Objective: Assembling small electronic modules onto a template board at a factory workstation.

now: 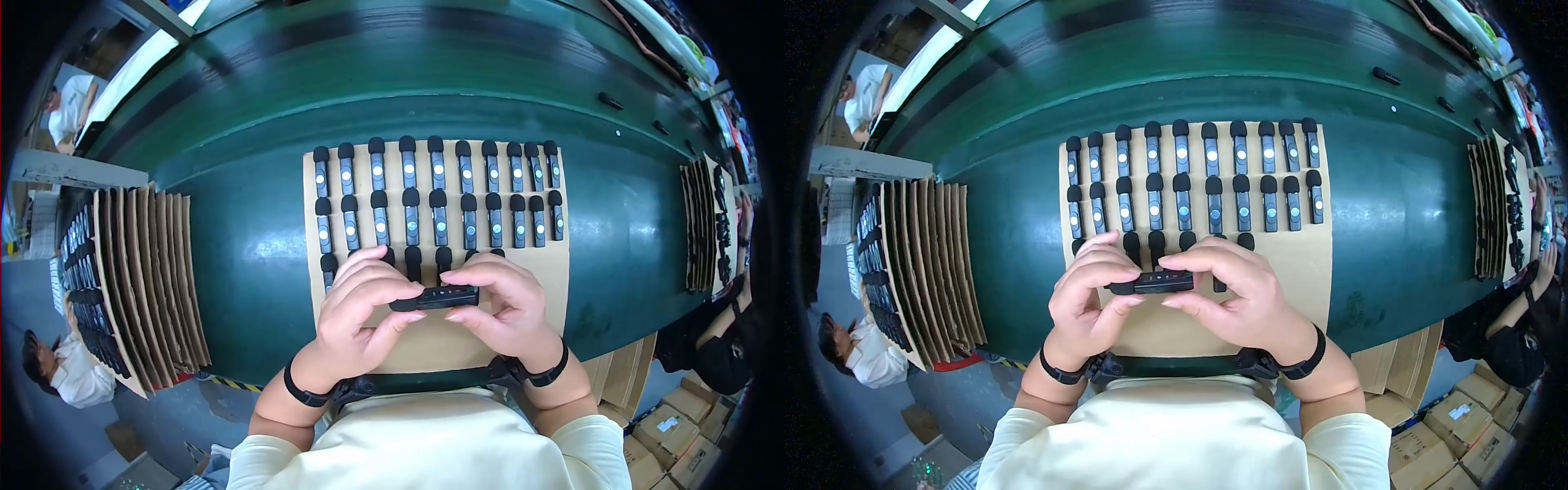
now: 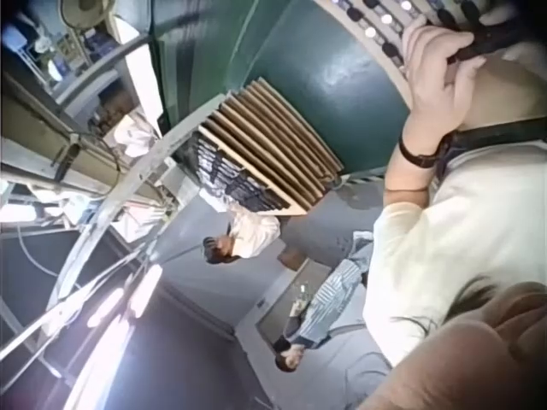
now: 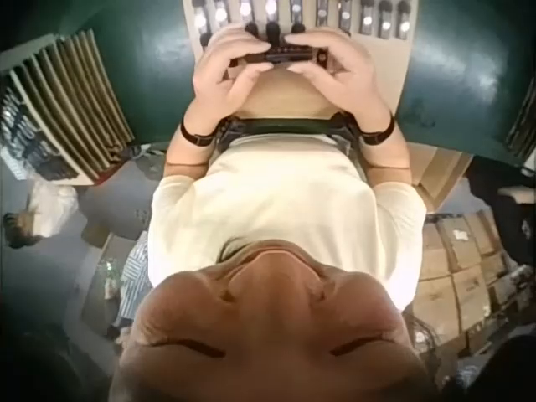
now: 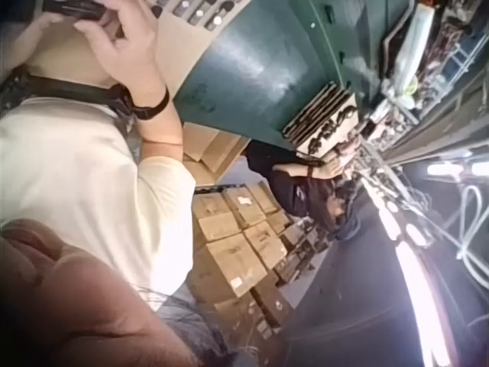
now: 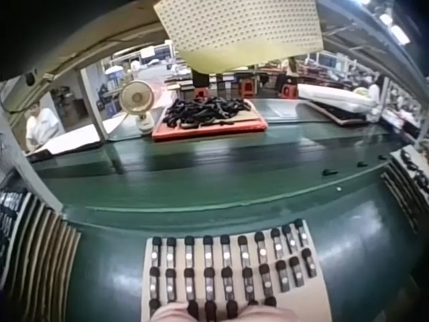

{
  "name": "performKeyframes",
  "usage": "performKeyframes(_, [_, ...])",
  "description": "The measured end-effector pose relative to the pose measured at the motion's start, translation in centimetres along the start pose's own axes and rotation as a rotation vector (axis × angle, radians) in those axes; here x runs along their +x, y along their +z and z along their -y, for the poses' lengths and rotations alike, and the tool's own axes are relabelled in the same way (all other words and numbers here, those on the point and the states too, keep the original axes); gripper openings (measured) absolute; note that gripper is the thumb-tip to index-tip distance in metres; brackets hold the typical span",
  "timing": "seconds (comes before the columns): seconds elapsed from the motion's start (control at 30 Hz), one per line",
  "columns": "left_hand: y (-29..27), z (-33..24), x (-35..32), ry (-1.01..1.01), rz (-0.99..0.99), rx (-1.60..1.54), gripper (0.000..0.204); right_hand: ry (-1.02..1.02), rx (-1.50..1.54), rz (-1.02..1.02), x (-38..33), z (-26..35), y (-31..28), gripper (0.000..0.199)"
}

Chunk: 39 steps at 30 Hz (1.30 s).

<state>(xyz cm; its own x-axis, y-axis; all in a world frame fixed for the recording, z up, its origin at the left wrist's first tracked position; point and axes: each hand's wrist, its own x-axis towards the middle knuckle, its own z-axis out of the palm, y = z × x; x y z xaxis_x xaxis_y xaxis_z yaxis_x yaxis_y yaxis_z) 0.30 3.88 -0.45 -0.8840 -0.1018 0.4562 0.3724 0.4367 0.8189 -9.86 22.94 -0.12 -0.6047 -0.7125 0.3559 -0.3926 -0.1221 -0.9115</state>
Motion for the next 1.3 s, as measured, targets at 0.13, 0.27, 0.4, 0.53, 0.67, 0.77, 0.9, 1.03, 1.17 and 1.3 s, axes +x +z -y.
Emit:
performKeyframes(0.13, [-0.15, -0.37, 0.5, 0.028, -0.014, 0.013, 0.031, 0.007, 0.031, -0.017, -0.17, 0.06, 0.05, 0.032])
performKeyframes(0.27, [-0.22, -0.57, 0.32, -0.003, 0.036, 0.029, 0.032, -0.107, -0.052, 0.004, -0.09, -0.27, 0.24, 0.031])
performKeyframes(0.4, [-0.21, -0.58, 0.42, 0.016, 0.045, 0.018, 0.031, -0.129, -0.053, 0.008, -0.08, -0.45, 0.3, 0.03])
performKeyframes(0.53, [-0.25, -0.56, 0.33, 0.026, 0.051, 0.004, 0.03, -0.129, -0.043, 0.011, -0.12, -0.36, 0.38, 0.031])
performKeyframes(0.67, [-0.32, -0.55, 0.33, 0.049, 0.06, 0.035, 0.029, -0.069, -0.003, 0.008, -0.19, -0.23, 0.52, 0.03])
performKeyframes(0.77, [-0.34, -0.69, 0.47, 0.08, 0.055, 0.085, 0.028, -0.006, 0.038, 0.01, -0.28, -0.24, 0.72, 0.028])
performKeyframes(0.9, [-0.21, -1.09, 0.63, 0.025, 0.02, 0.078, 0.027, -0.024, 0.047, -0.034, -0.22, -0.18, 0.96, 0.024])
performKeyframes(1.03, [0.1, -0.67, 0.58, 0.05, 0.064, 0.171, 0.027, -0.168, -0.061, -0.007, 0.09, -0.31, 0.57, 0.024])
performKeyframes(1.17, [0.31, -0.64, 0.6, 0.046, 0.078, 0.173, 0.028, -0.21, -0.11, 0.036, 0.19, -0.23, 0.49, 0.024])
performKeyframes(1.3, [0.41, -0.61, 0.57, 0.05, 0.076, 0.187, 0.028, -0.239, -0.107, -0.013, 0.08, -0.29, 0.51, 0.024])
